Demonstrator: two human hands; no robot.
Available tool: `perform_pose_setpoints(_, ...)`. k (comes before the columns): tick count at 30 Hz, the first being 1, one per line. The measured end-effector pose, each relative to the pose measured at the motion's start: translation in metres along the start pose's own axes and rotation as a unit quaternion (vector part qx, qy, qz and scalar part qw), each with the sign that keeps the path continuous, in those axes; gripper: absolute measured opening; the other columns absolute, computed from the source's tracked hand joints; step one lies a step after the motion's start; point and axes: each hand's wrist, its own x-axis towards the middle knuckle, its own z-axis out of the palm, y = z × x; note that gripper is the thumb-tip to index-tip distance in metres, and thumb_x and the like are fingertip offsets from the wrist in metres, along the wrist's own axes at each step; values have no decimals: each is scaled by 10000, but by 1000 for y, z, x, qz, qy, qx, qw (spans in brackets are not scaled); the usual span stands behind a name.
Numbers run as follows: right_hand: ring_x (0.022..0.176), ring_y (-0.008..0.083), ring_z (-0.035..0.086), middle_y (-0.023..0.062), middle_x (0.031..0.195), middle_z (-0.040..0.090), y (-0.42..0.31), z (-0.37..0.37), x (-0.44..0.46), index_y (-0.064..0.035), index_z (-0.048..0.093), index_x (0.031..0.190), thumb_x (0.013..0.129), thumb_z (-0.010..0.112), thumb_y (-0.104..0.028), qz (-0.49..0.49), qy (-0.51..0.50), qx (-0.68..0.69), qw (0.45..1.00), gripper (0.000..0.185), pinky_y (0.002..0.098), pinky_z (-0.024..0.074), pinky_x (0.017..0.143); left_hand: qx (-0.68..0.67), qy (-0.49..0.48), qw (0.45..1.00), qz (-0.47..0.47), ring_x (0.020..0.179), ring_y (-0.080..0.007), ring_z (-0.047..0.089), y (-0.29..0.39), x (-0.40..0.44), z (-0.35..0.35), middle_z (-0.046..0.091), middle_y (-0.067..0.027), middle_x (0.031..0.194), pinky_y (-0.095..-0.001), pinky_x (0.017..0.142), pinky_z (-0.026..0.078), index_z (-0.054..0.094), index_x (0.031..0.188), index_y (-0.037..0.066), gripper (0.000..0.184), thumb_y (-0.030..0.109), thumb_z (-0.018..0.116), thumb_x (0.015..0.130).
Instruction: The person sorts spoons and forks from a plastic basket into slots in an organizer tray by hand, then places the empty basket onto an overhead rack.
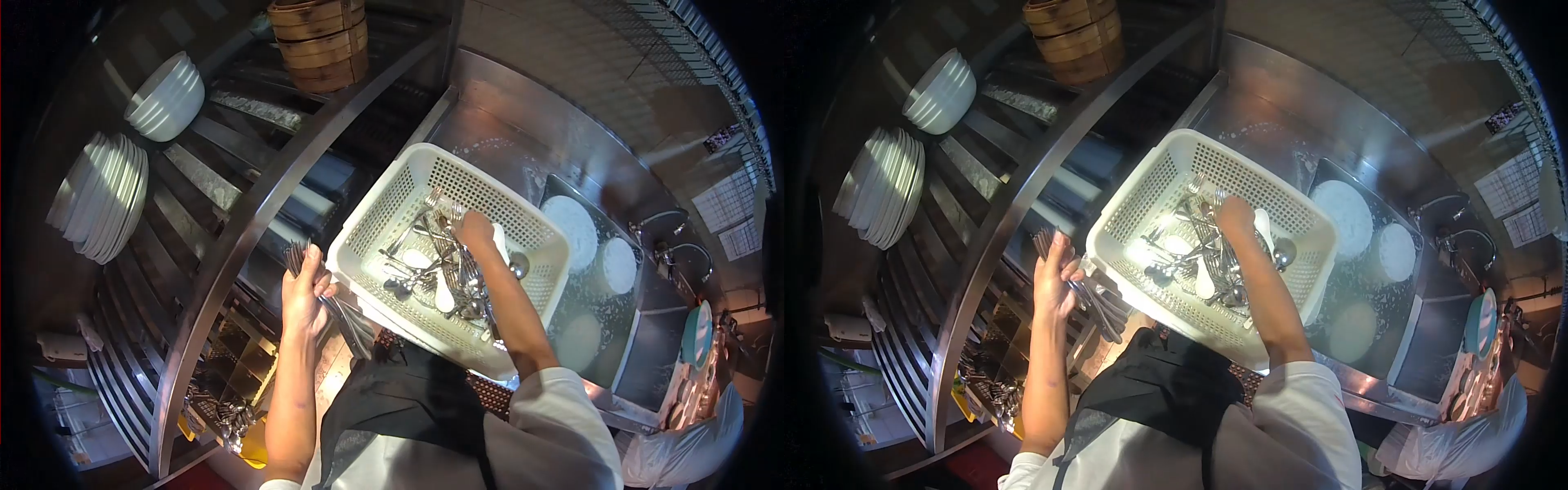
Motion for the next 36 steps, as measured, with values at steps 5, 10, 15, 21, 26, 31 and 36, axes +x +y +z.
perform_pose_setpoints(5,808,360,595,213,865,611,13,28,-7,15,626,794,744,592,-184,-33,26,-9,999,209,419,481,717,17,-20,1000,12,441,-11,292,0,-7,-3,350,82,580,-179,426,296,474,767,136,159,192,598,849)
perform_pose_setpoints(10,592,263,562,116,630,548,-3,-33,-42,-16,532,903,881,475,-207,-63,109,320,939,201,367,476,621,16,2,1000,7,442,-9,293,5,-13,-6,343,80,581,-174,422,279,471,792,128,145,186,589,855)
perform_pose_setpoints(15,479,96,459,2,559,435,34,-112,-58,-40,487,825,934,399,-258,-38,304,527,793,259,230,399,463,32,-6,999,9,435,-11,278,5,-11,-3,329,77,572,-173,415,270,451,767,126,192,215,597,852)
perform_pose_setpoints(21,401,94,409,-3,537,424,93,-55,-58,-26,501,771,930,409,-223,281,130,720,621,269,239,320,336,22,-15,1000,-3,428,-12,283,-2,-14,6,328,76,566,-173,413,273,445,774,136,195,227,598,851)
perform_pose_setpoints(26,355,88,416,-3,527,428,30,-61,-93,-9,541,814,915,452,-214,204,156,600,757,245,234,315,322,46,-25,999,-3,443,-16,299,-1,-18,9,342,79,576,-176,443,295,448,774,134,199,242,595,853)
perform_pose_setpoints(31,374,65,416,-15,525,415,-12,-66,-107,-31,555,830,926,450,-236,116,88,599,788,249,201,313,334,16,-47,999,-12,473,-21,322,-6,-19,10,351,67,582,-185,462,323,458,766,118,186,227,568,869)
perform_pose_setpoints(36,376,59,401,-18,513,409,-31,-75,-117,-22,554,822,925,454,-255,81,88,565,817,274,201,305,341,33,-37,999,-5,448,-21,301,-9,-19,13,364,61,589,-190,414,297,490,841,70,140,175,583,851)
